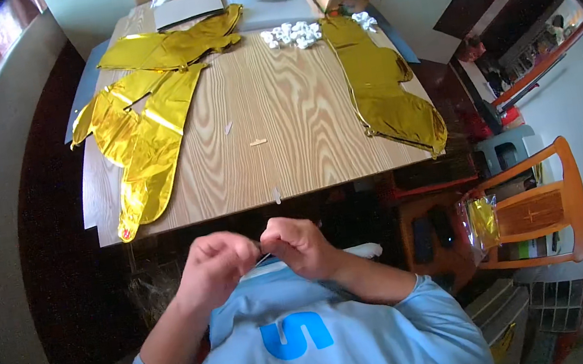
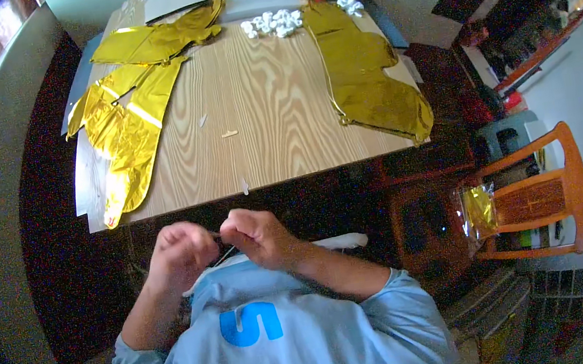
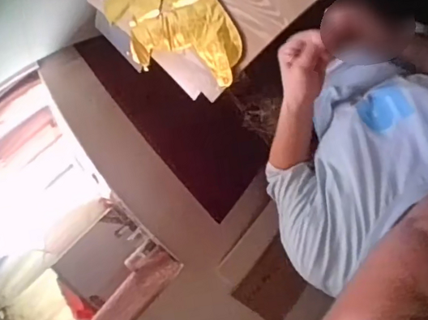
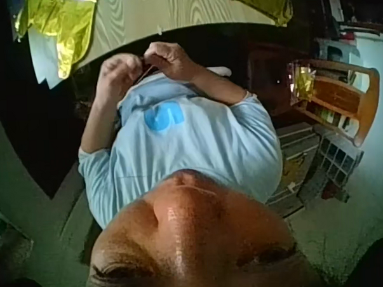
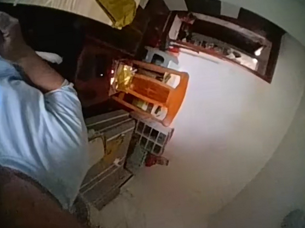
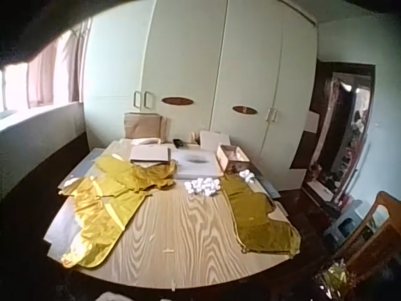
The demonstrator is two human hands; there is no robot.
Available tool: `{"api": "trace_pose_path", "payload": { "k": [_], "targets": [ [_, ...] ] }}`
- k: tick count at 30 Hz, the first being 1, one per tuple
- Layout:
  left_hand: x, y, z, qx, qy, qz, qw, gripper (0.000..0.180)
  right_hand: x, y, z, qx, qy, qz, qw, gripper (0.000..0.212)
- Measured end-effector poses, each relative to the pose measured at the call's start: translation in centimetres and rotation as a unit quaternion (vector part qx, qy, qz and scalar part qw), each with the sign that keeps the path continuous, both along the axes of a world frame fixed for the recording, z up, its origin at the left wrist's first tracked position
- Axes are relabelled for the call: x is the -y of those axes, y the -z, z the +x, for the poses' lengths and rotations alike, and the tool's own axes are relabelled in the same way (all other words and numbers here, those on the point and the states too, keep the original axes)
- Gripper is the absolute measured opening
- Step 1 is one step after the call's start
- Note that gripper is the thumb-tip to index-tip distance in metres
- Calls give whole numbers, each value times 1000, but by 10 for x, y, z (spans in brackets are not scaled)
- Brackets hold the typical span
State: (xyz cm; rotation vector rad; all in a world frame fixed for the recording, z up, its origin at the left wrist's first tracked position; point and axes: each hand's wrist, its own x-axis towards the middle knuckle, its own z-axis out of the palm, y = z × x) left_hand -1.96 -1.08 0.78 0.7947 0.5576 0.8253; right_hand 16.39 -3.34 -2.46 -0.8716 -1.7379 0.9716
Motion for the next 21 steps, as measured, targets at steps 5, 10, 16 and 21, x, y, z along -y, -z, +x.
{"api": "trace_pose_path", "payload": {
  "k": [5, 10, 16, 21],
  "targets": [
    [-22, -9, 12, -294, -290, 429, 803, 9, 9, -30, -4, 109, 12, 199, 974, 6],
    [7, -14, 13, -169, 11, 573, 802, 15, -26, -65, 24, 90, 68, 200, 973, 6],
    [-22, -17, 0, -423, -144, 610, 655, 13, 8, -61, 13, 64, -96, 166, 979, 5],
    [-19, -31, -4, -219, -228, 589, 744, 11, -24, -37, 23, 119, -50, 142, 981, 9]
  ]
}}
